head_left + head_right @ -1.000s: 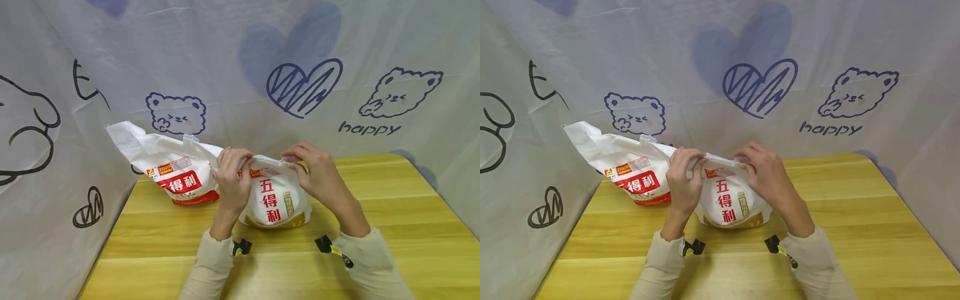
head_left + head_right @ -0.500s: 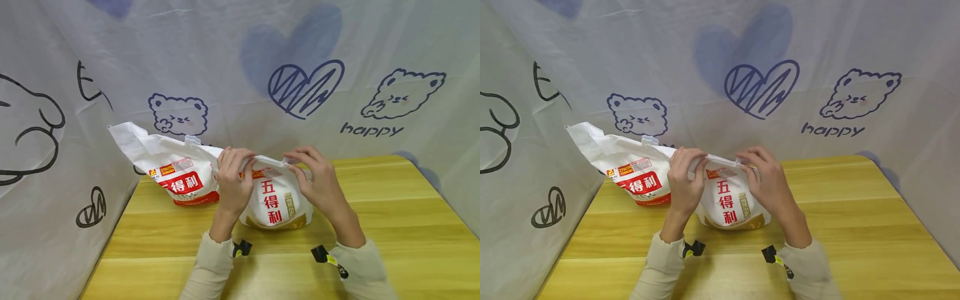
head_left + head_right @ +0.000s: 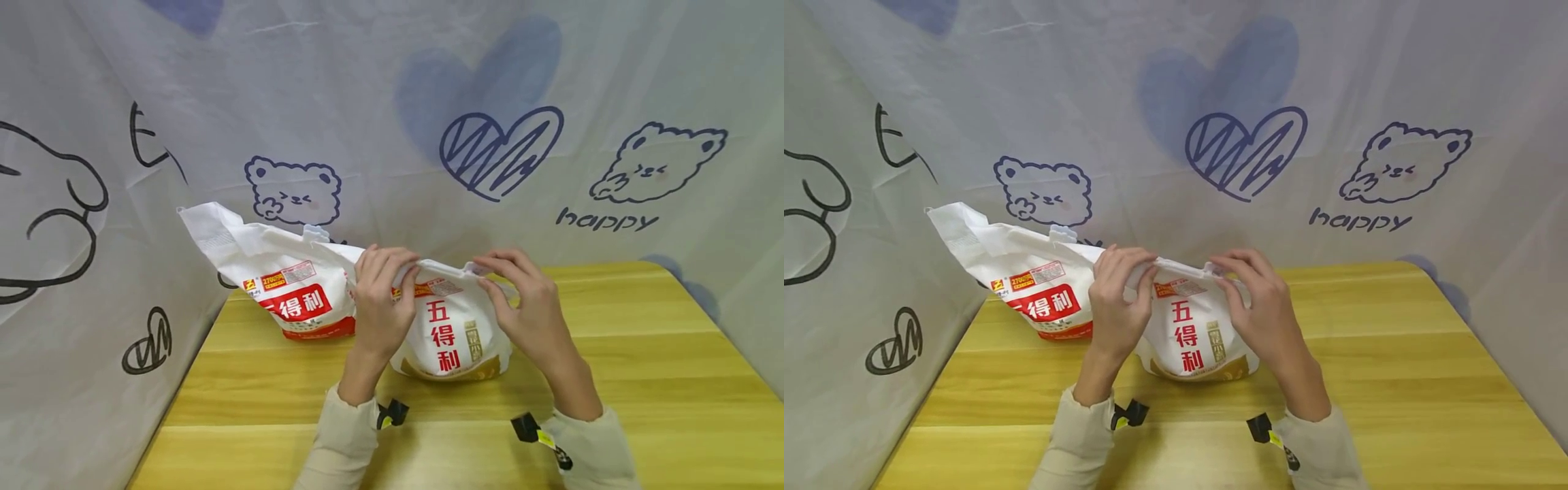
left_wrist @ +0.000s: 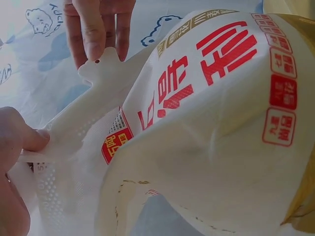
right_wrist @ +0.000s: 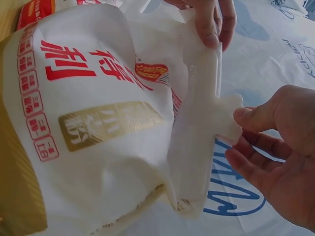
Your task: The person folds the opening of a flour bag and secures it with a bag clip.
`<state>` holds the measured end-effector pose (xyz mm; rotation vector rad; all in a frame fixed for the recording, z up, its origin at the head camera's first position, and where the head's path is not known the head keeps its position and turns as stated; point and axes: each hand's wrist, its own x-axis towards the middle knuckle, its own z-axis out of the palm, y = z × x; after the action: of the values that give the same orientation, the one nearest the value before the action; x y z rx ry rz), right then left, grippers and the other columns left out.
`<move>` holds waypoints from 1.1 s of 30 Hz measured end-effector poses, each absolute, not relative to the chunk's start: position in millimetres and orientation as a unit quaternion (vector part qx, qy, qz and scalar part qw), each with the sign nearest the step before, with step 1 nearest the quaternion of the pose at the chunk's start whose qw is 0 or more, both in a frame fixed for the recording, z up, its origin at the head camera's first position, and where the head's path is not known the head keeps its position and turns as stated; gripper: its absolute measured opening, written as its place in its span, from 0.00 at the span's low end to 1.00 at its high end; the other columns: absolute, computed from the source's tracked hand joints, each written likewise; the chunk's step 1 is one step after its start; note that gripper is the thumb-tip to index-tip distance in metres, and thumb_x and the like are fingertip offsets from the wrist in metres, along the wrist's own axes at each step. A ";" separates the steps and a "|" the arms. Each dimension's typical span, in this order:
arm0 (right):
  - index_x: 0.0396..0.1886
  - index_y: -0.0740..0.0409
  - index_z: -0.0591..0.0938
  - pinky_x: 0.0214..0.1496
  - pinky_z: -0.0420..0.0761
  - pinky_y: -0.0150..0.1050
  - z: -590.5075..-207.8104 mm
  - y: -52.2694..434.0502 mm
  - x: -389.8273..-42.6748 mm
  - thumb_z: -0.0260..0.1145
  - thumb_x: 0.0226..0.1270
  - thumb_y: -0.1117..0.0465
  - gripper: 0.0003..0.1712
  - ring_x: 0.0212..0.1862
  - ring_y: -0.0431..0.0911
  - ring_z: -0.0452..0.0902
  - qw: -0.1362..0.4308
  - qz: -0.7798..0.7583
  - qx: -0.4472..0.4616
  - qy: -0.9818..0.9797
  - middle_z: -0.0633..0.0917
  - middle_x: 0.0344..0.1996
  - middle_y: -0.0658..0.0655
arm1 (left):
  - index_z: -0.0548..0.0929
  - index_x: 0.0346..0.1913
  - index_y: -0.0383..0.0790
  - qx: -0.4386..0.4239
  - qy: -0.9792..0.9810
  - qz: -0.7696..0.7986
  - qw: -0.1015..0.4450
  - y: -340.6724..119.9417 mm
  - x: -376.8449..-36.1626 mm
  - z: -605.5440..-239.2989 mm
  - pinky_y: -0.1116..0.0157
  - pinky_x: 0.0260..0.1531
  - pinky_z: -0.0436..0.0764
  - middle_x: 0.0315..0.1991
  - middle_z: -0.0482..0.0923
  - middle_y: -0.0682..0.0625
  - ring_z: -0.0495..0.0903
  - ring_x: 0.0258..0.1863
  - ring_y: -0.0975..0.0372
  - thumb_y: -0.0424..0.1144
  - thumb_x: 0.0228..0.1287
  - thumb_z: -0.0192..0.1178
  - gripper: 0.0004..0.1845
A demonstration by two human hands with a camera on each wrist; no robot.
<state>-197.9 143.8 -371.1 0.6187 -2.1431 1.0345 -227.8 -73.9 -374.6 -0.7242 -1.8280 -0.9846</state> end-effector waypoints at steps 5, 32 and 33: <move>0.54 0.63 0.86 0.57 0.83 0.43 -370.9 151.4 -194.9 0.73 0.62 0.74 0.19 0.54 0.52 0.82 0.322 0.392 0.230 -0.830 0.83 0.52 0.57 | 0.87 0.46 0.34 -0.301 -0.742 -0.388 0.457 -78.1 -225.0 -373.3 0.47 0.71 0.64 0.46 0.85 0.44 0.80 0.51 0.52 0.28 0.66 0.67 0.08; 0.64 0.59 0.80 0.54 0.84 0.56 -375.0 169.1 -187.7 0.72 0.64 0.73 0.28 0.53 0.55 0.80 0.245 0.384 0.218 -0.863 0.81 0.56 0.58 | 0.81 0.62 0.36 -0.274 -0.753 -0.376 0.466 -123.1 -207.1 -396.1 0.52 0.65 0.73 0.71 0.71 0.39 0.69 0.69 0.45 0.25 0.58 0.70 0.26; 0.65 0.59 0.80 0.54 0.83 0.57 -375.6 169.8 -187.6 0.73 0.64 0.73 0.29 0.54 0.56 0.80 0.237 0.383 0.216 -0.866 0.80 0.58 0.59 | 0.81 0.62 0.36 -0.269 -0.755 -0.380 0.461 -124.2 -206.0 -399.5 0.55 0.61 0.77 0.71 0.70 0.38 0.70 0.68 0.46 0.25 0.58 0.70 0.27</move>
<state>-187.6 169.8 -375.6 0.5933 -2.3750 1.0488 -206.0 -124.2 -399.5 -0.6613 -1.8585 -0.9345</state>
